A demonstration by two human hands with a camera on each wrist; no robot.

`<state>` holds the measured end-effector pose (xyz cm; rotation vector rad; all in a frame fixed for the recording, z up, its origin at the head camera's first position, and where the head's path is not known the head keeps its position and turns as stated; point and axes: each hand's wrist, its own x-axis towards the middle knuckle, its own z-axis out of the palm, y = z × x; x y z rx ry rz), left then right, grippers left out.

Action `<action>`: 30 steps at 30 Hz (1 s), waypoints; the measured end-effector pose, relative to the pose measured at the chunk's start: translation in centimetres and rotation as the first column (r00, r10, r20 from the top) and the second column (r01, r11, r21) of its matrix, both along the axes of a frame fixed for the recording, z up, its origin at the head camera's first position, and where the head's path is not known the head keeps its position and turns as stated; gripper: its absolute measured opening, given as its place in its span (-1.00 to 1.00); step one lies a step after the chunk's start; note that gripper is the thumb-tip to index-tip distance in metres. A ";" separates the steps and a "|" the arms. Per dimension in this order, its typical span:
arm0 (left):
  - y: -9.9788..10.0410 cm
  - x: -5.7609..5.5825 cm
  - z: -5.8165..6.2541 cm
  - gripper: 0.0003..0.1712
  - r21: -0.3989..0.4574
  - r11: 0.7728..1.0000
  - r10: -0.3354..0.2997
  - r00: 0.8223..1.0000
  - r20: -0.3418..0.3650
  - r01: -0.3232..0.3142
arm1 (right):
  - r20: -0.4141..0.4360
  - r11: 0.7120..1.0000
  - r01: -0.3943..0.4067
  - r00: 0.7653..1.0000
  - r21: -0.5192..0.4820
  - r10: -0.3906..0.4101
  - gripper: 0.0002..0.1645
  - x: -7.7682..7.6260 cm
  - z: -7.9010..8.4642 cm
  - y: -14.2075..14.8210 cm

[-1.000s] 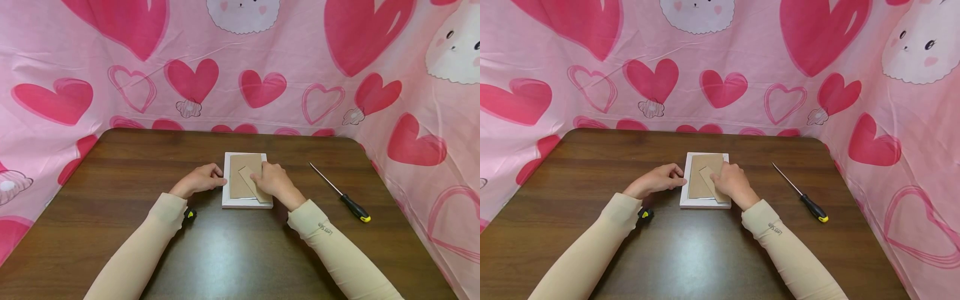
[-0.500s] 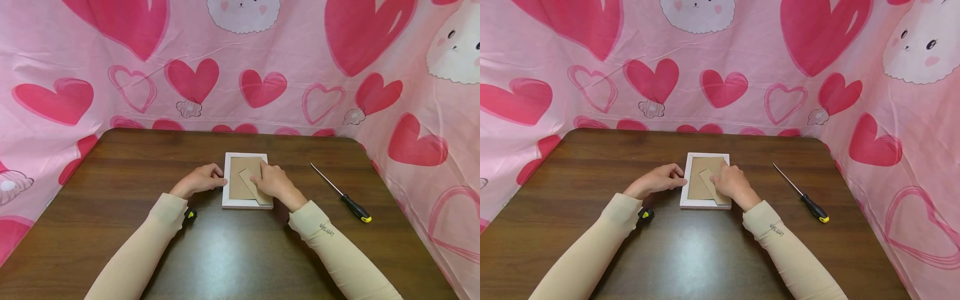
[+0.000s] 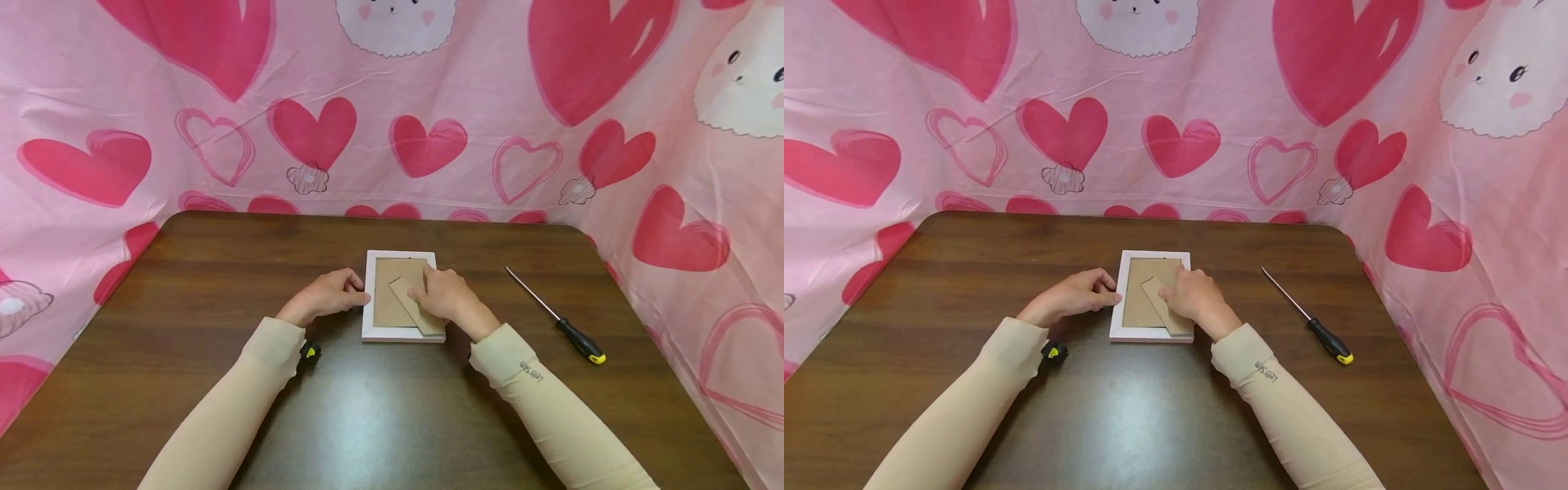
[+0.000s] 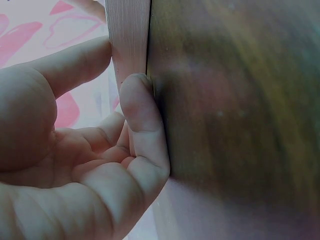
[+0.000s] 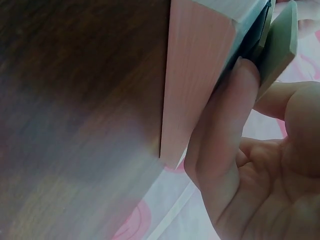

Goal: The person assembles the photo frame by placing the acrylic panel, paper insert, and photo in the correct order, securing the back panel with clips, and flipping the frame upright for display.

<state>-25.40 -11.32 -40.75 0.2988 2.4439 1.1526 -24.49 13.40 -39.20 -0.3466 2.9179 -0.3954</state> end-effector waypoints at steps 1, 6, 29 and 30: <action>0.0 0.0 0.0 -0.61 0.000 1.000 0.000 1.000 -0.003 0.000 | 0.000 1.000 -0.003 1.000 0.004 0.003 -0.13 0.0 0.0 0.0; 0.1 -0.1 -0.1 -0.61 -0.009 1.000 -0.004 1.000 -0.013 0.004 | -0.005 1.000 -0.007 1.000 0.013 0.007 -0.14 -0.2 -0.2 0.1; -0.1 -0.1 -0.2 -0.61 0.017 1.000 -0.010 1.000 -0.018 0.010 | 0.128 0.995 -0.001 0.992 -0.103 0.015 -0.29 -0.4 0.2 0.0; 0.0 -0.1 -0.3 -0.61 0.016 1.000 -0.010 1.000 -0.020 0.011 | 0.133 0.994 0.002 0.991 -0.110 0.012 -0.28 -0.4 0.2 0.0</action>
